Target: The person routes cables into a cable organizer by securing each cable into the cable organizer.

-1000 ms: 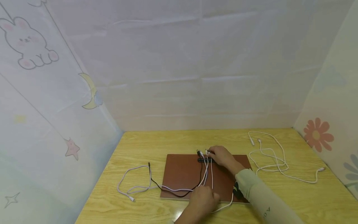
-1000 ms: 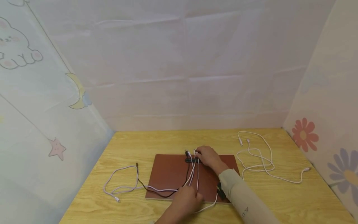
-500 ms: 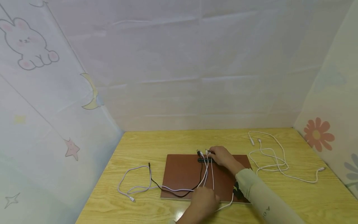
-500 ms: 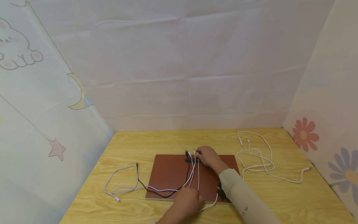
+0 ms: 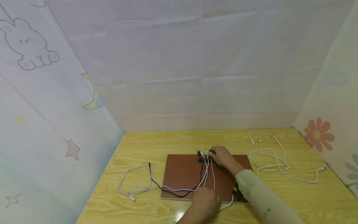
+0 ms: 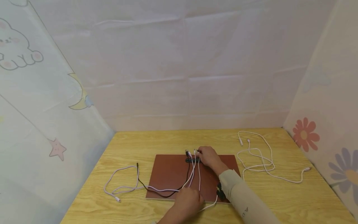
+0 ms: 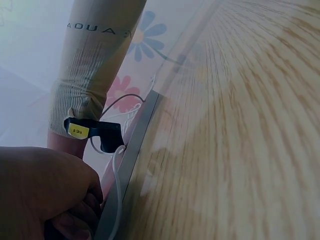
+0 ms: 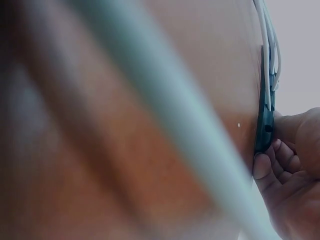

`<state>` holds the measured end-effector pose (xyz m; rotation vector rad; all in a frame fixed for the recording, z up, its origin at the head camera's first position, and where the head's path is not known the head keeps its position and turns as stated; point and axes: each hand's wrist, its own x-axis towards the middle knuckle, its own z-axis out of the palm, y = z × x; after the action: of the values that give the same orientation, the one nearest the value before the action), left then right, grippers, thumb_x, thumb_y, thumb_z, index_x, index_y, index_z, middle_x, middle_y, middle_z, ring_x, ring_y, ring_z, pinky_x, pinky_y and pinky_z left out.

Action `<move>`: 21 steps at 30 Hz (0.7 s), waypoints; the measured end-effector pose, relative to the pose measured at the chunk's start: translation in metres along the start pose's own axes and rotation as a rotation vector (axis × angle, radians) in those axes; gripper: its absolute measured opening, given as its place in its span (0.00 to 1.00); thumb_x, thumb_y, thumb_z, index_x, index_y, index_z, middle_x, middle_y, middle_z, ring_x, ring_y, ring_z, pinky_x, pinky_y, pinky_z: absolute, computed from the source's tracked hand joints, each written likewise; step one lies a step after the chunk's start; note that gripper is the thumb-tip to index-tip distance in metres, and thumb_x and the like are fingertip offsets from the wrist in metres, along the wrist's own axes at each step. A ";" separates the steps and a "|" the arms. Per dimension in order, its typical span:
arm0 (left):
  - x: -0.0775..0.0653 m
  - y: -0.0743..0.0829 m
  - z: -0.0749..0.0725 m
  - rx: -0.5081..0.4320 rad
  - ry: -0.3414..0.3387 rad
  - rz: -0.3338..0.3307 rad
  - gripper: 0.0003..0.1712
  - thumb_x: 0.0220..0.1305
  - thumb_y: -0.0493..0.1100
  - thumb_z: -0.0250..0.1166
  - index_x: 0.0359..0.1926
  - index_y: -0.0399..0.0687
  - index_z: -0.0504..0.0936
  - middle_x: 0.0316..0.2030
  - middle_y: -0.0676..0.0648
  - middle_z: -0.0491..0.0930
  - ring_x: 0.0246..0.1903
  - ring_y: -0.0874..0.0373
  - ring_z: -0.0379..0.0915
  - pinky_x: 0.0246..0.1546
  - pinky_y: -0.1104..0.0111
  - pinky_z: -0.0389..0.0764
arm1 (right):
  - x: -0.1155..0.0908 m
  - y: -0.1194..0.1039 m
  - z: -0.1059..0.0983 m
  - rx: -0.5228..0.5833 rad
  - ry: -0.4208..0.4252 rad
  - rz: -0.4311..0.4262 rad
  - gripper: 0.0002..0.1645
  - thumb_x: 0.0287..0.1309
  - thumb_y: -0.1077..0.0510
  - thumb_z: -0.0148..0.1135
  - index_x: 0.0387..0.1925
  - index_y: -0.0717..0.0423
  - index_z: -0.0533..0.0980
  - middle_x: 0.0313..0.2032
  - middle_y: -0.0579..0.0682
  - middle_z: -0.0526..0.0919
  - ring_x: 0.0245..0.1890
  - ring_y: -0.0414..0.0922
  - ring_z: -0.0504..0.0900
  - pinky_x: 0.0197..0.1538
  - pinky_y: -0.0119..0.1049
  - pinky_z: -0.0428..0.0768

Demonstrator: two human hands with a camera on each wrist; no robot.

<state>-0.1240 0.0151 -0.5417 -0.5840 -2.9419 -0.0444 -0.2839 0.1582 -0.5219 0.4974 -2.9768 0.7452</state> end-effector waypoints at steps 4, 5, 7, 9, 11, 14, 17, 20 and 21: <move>0.000 0.000 0.001 -0.005 0.003 0.010 0.21 0.65 0.55 0.60 0.20 0.49 0.83 0.21 0.48 0.82 0.24 0.52 0.77 0.23 0.63 0.76 | 0.001 0.002 0.001 0.003 0.000 0.001 0.12 0.68 0.56 0.63 0.28 0.53 0.74 0.22 0.47 0.72 0.22 0.44 0.67 0.29 0.38 0.66; 0.000 0.000 0.001 -0.005 0.006 0.011 0.21 0.65 0.55 0.60 0.20 0.49 0.84 0.21 0.48 0.82 0.24 0.52 0.77 0.23 0.63 0.76 | 0.002 0.002 0.001 0.005 -0.004 0.004 0.12 0.68 0.56 0.63 0.28 0.53 0.74 0.22 0.47 0.72 0.23 0.44 0.67 0.30 0.38 0.66; 0.000 0.000 0.001 -0.006 0.003 0.007 0.21 0.65 0.55 0.60 0.20 0.49 0.84 0.21 0.48 0.82 0.24 0.51 0.77 0.23 0.63 0.76 | 0.003 0.003 0.002 0.008 -0.012 0.016 0.13 0.69 0.56 0.63 0.27 0.54 0.74 0.23 0.48 0.72 0.23 0.44 0.67 0.30 0.38 0.66; 0.000 0.000 0.000 -0.008 -0.002 0.002 0.21 0.65 0.54 0.60 0.20 0.48 0.84 0.21 0.47 0.82 0.24 0.51 0.77 0.22 0.63 0.76 | 0.003 0.002 0.002 0.014 -0.018 0.033 0.13 0.68 0.55 0.64 0.28 0.55 0.75 0.23 0.48 0.73 0.24 0.44 0.68 0.31 0.38 0.66; -0.001 0.001 0.000 -0.006 -0.008 -0.002 0.22 0.66 0.55 0.59 0.21 0.48 0.84 0.22 0.47 0.82 0.24 0.52 0.77 0.22 0.63 0.76 | 0.003 0.001 0.001 0.022 -0.020 0.059 0.12 0.68 0.55 0.64 0.29 0.56 0.76 0.24 0.48 0.74 0.24 0.44 0.69 0.31 0.39 0.67; -0.002 0.001 -0.001 -0.007 -0.010 -0.004 0.22 0.67 0.55 0.58 0.21 0.48 0.84 0.22 0.47 0.81 0.24 0.52 0.76 0.21 0.63 0.75 | 0.003 -0.001 -0.001 0.025 -0.024 0.099 0.11 0.67 0.54 0.65 0.31 0.56 0.79 0.25 0.47 0.77 0.25 0.44 0.71 0.31 0.39 0.69; -0.003 0.001 -0.002 -0.010 0.004 0.001 0.22 0.66 0.55 0.59 0.21 0.48 0.83 0.21 0.47 0.81 0.23 0.52 0.76 0.21 0.63 0.75 | 0.002 -0.003 -0.003 0.019 -0.044 0.133 0.13 0.68 0.52 0.65 0.30 0.56 0.79 0.25 0.49 0.78 0.24 0.45 0.71 0.30 0.38 0.69; -0.003 0.000 -0.002 -0.019 0.016 0.011 0.22 0.66 0.55 0.59 0.20 0.48 0.82 0.21 0.47 0.81 0.23 0.52 0.76 0.22 0.63 0.74 | 0.003 -0.005 -0.005 0.013 -0.061 0.153 0.14 0.68 0.52 0.64 0.29 0.55 0.78 0.24 0.49 0.77 0.24 0.45 0.70 0.29 0.38 0.68; -0.003 0.000 -0.002 -0.023 0.014 0.011 0.22 0.66 0.55 0.59 0.20 0.48 0.82 0.21 0.48 0.81 0.23 0.52 0.76 0.22 0.63 0.74 | 0.003 -0.005 -0.005 0.007 -0.068 0.158 0.15 0.69 0.51 0.63 0.28 0.55 0.78 0.23 0.49 0.76 0.23 0.45 0.69 0.29 0.37 0.67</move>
<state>-0.1210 0.0138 -0.5405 -0.6011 -2.9281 -0.0811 -0.2853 0.1551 -0.5147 0.2967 -3.1064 0.7651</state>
